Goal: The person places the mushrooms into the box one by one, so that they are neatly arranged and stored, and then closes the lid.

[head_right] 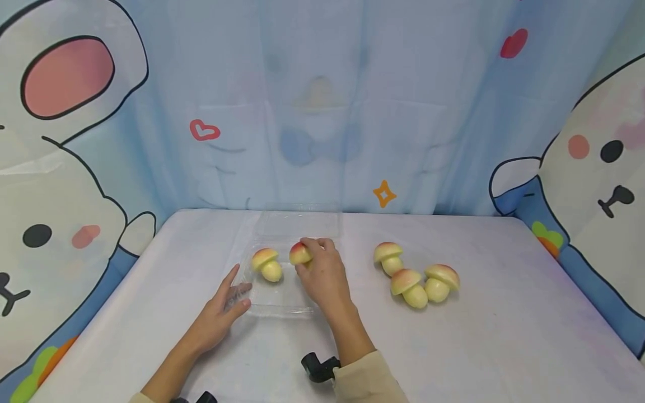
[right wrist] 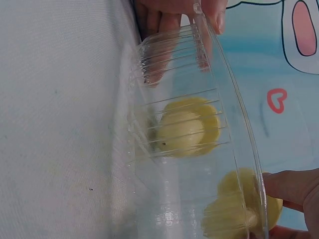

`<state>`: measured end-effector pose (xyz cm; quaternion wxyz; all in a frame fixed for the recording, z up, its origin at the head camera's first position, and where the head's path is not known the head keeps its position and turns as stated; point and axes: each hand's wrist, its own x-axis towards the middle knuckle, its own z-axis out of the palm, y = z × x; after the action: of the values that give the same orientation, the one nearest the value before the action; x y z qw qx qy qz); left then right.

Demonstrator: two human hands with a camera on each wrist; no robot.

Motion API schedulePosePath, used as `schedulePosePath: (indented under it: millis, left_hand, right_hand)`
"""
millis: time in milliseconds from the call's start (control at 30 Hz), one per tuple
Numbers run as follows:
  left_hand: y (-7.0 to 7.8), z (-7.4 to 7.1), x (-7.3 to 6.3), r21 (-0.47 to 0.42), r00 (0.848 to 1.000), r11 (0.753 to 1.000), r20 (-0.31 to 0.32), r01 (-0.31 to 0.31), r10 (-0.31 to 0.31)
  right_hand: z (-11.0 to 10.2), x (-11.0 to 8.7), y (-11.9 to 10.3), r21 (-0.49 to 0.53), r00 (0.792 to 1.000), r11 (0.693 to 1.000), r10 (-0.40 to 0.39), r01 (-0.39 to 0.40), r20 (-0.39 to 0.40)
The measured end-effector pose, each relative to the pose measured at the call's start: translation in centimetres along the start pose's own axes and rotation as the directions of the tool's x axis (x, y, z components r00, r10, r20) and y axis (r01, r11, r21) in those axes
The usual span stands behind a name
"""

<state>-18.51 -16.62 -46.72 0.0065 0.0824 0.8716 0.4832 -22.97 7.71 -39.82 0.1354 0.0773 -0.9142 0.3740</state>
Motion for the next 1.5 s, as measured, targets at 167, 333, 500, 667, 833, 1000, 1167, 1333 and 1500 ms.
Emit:
schedulePosePath:
  millis: [167, 333, 500, 667, 833, 1000, 1167, 1333, 1500]
  left_hand:
    - [-0.1, 0.0, 0.1, -0.001, 1.0, 1.0, -0.002, -0.007, 0.007]
    - [-0.1, 0.0, 0.1, -0.001, 1.0, 1.0, -0.005, -0.011, 0.011]
    - [-0.1, 0.0, 0.1, 0.0, 1.0, 1.0, -0.006, -0.009, 0.009]
    - [-0.2, 0.0, 0.2, 0.001, 1.0, 1.0, -0.002, -0.006, 0.006]
    - [-0.3, 0.1, 0.2, -0.006, 1.0, 1.0, 0.001, -0.008, 0.008]
    - [-0.3, 0.1, 0.2, -0.003, 1.0, 1.0, 0.0, -0.018, 0.018]
    - [-0.1, 0.1, 0.1, 0.009, 1.0, 1.0, -0.002, -0.019, 0.019]
    - [-0.1, 0.1, 0.1, 0.013, 1.0, 1.0, -0.003, -0.019, 0.019]
    - [-0.1, 0.0, 0.1, 0.012, 1.0, 1.0, -0.004, -0.021, 0.021]
  right_hand:
    - [0.4, 0.1, -0.1, 0.004, 1.0, 1.0, 0.003, -0.003, 0.005]
    - [0.8, 0.3, -0.3, -0.003, 1.0, 1.0, 0.012, -0.011, 0.025]
    - [1.2, 0.3, -0.4, -0.01, 0.999, 1.0, 0.017, -0.017, 0.037]
    - [1.6, 0.4, -0.4, -0.016, 0.998, 1.0, 0.025, -0.024, 0.059]
    - [2.0, 0.5, -0.3, -0.028, 0.997, 0.999, 0.031, -0.029, 0.067]
    - [2.4, 0.6, -0.2, -0.036, 0.997, 0.999, 0.034, -0.031, 0.075]
    - [2.6, 0.7, -0.1, -0.05, 0.996, 0.998, 0.031, -0.027, 0.082]
    - [2.9, 0.8, 0.0, -0.056, 0.996, 0.998, 0.041, -0.036, 0.084]
    - [3.2, 0.9, 0.0, -0.054, 0.996, 0.998, 0.046, -0.042, 0.081]
